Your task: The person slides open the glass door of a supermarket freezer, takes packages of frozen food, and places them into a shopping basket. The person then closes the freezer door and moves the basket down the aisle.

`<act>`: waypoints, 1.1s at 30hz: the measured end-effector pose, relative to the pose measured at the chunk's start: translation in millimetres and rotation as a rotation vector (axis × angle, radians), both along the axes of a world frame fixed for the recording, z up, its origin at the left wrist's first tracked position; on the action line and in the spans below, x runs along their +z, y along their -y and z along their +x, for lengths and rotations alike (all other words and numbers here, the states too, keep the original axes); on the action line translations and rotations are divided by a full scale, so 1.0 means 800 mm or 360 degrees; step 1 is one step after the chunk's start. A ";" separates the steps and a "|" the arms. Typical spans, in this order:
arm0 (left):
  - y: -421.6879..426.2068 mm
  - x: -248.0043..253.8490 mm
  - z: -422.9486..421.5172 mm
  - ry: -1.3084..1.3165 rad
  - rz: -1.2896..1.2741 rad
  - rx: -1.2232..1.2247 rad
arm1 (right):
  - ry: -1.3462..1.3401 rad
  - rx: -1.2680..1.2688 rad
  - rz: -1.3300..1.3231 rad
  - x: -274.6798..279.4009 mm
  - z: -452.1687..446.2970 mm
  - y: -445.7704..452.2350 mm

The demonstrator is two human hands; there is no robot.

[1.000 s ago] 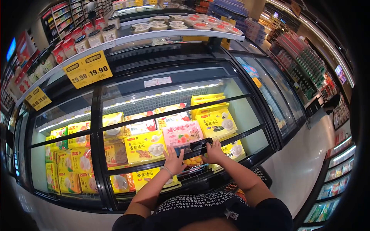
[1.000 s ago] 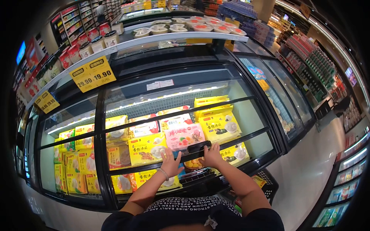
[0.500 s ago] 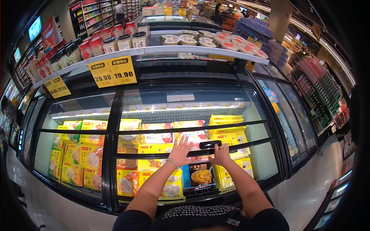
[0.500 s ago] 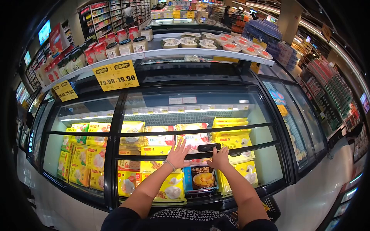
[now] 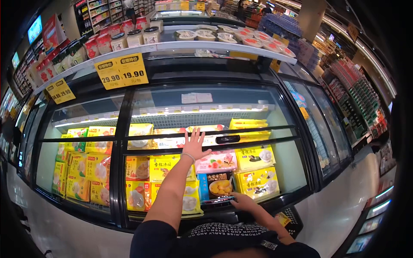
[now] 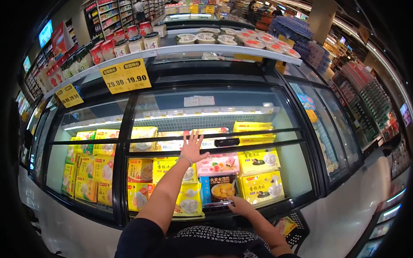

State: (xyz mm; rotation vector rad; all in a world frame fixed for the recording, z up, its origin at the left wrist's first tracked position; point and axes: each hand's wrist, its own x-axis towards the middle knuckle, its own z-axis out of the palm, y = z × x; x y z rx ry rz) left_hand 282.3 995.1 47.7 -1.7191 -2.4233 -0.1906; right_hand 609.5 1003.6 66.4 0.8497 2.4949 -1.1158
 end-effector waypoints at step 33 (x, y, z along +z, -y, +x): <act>0.197 -0.235 0.076 0.1271 -0.0996 0.0532 | -0.0551 -0.0277 0.1017 -0.031 0.099 0.050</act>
